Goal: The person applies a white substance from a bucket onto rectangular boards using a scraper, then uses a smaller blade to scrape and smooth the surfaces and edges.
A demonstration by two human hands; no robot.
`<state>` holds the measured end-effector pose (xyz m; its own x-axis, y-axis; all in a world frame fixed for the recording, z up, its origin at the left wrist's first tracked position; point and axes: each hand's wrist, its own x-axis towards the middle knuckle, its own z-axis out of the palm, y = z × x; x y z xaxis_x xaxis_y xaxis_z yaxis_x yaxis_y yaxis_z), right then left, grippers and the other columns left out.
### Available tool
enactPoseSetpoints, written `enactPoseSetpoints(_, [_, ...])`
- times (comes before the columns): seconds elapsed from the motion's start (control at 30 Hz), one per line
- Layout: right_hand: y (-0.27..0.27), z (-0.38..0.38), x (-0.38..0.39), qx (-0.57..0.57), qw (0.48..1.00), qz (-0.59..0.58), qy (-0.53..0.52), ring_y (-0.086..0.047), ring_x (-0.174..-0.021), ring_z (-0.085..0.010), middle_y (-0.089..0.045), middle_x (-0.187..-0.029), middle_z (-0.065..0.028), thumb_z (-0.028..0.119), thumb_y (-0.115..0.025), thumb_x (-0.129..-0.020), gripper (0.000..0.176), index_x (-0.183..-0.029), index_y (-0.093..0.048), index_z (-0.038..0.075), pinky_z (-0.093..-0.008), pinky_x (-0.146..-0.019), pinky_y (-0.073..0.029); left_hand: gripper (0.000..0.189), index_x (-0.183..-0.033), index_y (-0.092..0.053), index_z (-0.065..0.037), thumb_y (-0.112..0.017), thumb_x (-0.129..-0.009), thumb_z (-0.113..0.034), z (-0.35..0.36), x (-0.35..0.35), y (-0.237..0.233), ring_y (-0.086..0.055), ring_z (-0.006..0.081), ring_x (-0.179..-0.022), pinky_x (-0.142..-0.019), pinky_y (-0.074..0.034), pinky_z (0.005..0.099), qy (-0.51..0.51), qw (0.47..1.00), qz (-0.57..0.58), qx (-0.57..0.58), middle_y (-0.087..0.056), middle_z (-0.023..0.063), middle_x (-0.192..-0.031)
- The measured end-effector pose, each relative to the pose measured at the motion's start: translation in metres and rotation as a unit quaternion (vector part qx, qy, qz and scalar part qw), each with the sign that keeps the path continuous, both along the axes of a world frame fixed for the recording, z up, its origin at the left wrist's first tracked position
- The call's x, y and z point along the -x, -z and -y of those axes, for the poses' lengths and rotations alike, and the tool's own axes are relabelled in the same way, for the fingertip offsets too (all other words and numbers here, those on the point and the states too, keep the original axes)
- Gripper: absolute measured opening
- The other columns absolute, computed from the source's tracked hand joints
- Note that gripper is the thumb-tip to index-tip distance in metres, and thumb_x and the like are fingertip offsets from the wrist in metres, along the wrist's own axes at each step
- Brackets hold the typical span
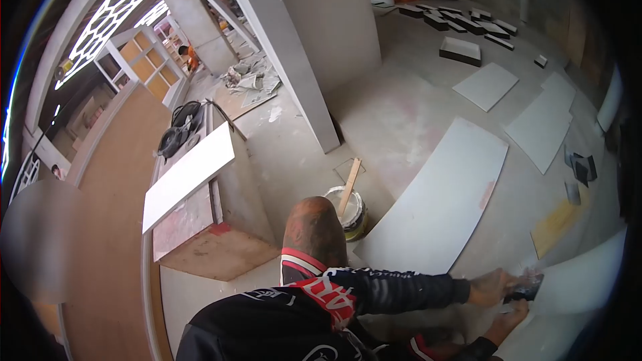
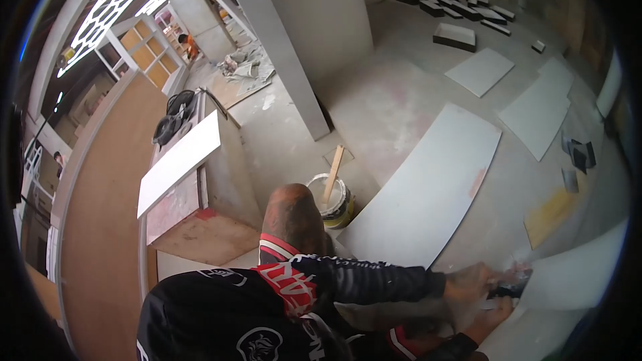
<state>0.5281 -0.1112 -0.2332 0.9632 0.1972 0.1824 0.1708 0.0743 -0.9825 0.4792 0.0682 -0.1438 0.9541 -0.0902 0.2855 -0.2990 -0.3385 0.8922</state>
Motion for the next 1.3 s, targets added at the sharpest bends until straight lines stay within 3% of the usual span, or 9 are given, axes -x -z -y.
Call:
enactPoseSetpoints(0.07, [0.004, -0.003, -0.003, 0.081, 0.992, -0.064, 0.075, -0.053, -0.084, -0.0193, -0.053, -0.09, -0.0046, 0.003, -0.049, -0.087, 0.014, -0.097, -0.058, 0.0, -0.0295, -0.083, -0.045, 0.044, -0.127, -0.058, -0.005, -0.046, -0.085, 0.0, 0.005, -0.004, 0.015, -0.063, 0.0298, -0.063, -0.066, -0.053, 0.0363, 0.011, 0.991, 0.117, 0.06, -0.066, 0.026, -0.086])
enactPoseSetpoints(0.1, [0.047, -0.01, 0.012, 0.117, 0.955, 0.205, 0.177, -0.056, -0.085, -0.0196, -0.056, -0.091, -0.0054, 0.006, -0.05, -0.087, 0.018, -0.102, -0.059, -0.001, -0.0305, -0.085, -0.045, 0.044, -0.127, -0.058, -0.005, -0.045, -0.085, -0.001, -0.004, -0.008, 0.01, -0.064, 0.0294, -0.066, -0.068, -0.053, 0.0368, -0.017, 0.995, 0.059, 0.075, -0.066, 0.0246, -0.089])
enactPoseSetpoints(0.2, [0.056, 0.016, 0.004, 0.308, 0.864, 0.386, 0.097, -0.057, -0.089, -0.0205, -0.058, -0.098, -0.0076, 0.012, -0.052, -0.089, 0.02, -0.104, -0.058, -0.001, -0.0325, -0.085, -0.046, 0.045, -0.128, -0.058, -0.005, -0.047, -0.084, -0.002, -0.018, -0.022, 0.025, -0.065, 0.0281, -0.076, -0.074, -0.052, 0.0372, -0.043, 0.993, 0.051, 0.094, -0.067, 0.0223, -0.094])
enactPoseSetpoints(0.27, [0.034, 0.009, -0.002, 0.275, 0.902, 0.318, 0.094, -0.057, -0.089, -0.0207, -0.058, -0.098, -0.0077, 0.012, -0.052, -0.089, 0.02, -0.104, -0.058, -0.001, -0.0326, -0.085, -0.046, 0.045, -0.125, -0.059, -0.004, -0.05, -0.081, 0.0, -0.013, -0.004, 0.021, -0.066, 0.0289, -0.078, -0.073, -0.052, 0.0375, 0.051, 0.982, 0.151, 0.103, -0.067, 0.0215, -0.093])
enactPoseSetpoints(0.33, [-0.004, -0.015, 0.002, 0.226, 0.95, 0.195, 0.094, -0.057, -0.09, -0.0208, -0.058, -0.098, -0.0079, 0.012, -0.052, -0.089, 0.021, -0.104, -0.058, -0.001, -0.0327, -0.086, -0.046, 0.045, -0.124, -0.06, -0.005, -0.052, -0.079, -0.001, 0.002, 0.012, 0.004, -0.067, 0.0286, -0.078, -0.074, -0.053, 0.0377, -0.012, 0.995, 0.099, -0.026, -0.068, 0.0205, -0.093])
enactPoseSetpoints(0.4, [-0.022, -0.035, 0.003, 0.22, 0.959, 0.162, 0.076, -0.057, -0.09, -0.021, -0.058, -0.098, -0.0081, 0.012, -0.052, -0.089, 0.021, -0.104, -0.058, -0.001, -0.0329, -0.086, -0.046, 0.045, -0.123, -0.061, -0.005, -0.053, -0.079, -0.001, -0.011, -0.005, 0.015, -0.066, 0.0286, -0.077, -0.075, -0.052, 0.0374, -0.016, 0.998, 0.039, 0.037, -0.068, 0.0189, -0.091])
enactPoseSetpoints(0.73, [-0.045, -0.082, 0.002, 0.207, 0.97, 0.128, 0.009, -0.057, -0.092, -0.0218, -0.057, -0.099, -0.009, 0.013, -0.053, -0.09, 0.022, -0.105, -0.057, -0.002, -0.0335, -0.088, -0.045, 0.042, -0.126, -0.058, -0.005, -0.055, -0.083, -0.008, -0.041, 0.046, -0.062, -0.066, 0.0269, -0.091, -0.08, -0.052, 0.0366, -0.04, 0.996, 0.071, 0.031, -0.068, 0.0164, -0.101])
enactPoseSetpoints(1.1, [-0.048, -0.085, 0.0, 0.187, 0.977, 0.102, -0.005, -0.056, -0.094, -0.0226, -0.057, -0.1, -0.01, 0.014, -0.053, -0.09, 0.023, -0.106, -0.056, -0.003, -0.0342, -0.09, -0.044, 0.045, -0.123, -0.059, -0.006, -0.059, -0.079, -0.009, -0.063, 0.031, -0.004, -0.065, 0.0293, -0.09, -0.08, -0.052, 0.0371, -0.083, 0.996, 0.0, 0.03, -0.068, 0.0173, -0.101])
enactPoseSetpoints(1.3, [-0.047, -0.084, -0.001, 0.186, 0.978, 0.095, -0.018, -0.056, -0.095, -0.0231, -0.057, -0.101, -0.0105, 0.014, -0.053, -0.09, 0.024, -0.106, -0.056, -0.003, -0.0346, -0.091, -0.043, 0.046, -0.122, -0.06, -0.006, -0.06, -0.076, -0.009, -0.041, 0.043, -0.038, -0.065, 0.0306, -0.09, -0.08, -0.052, 0.0373, -0.07, 0.996, 0.034, 0.035, -0.067, 0.0178, -0.101])
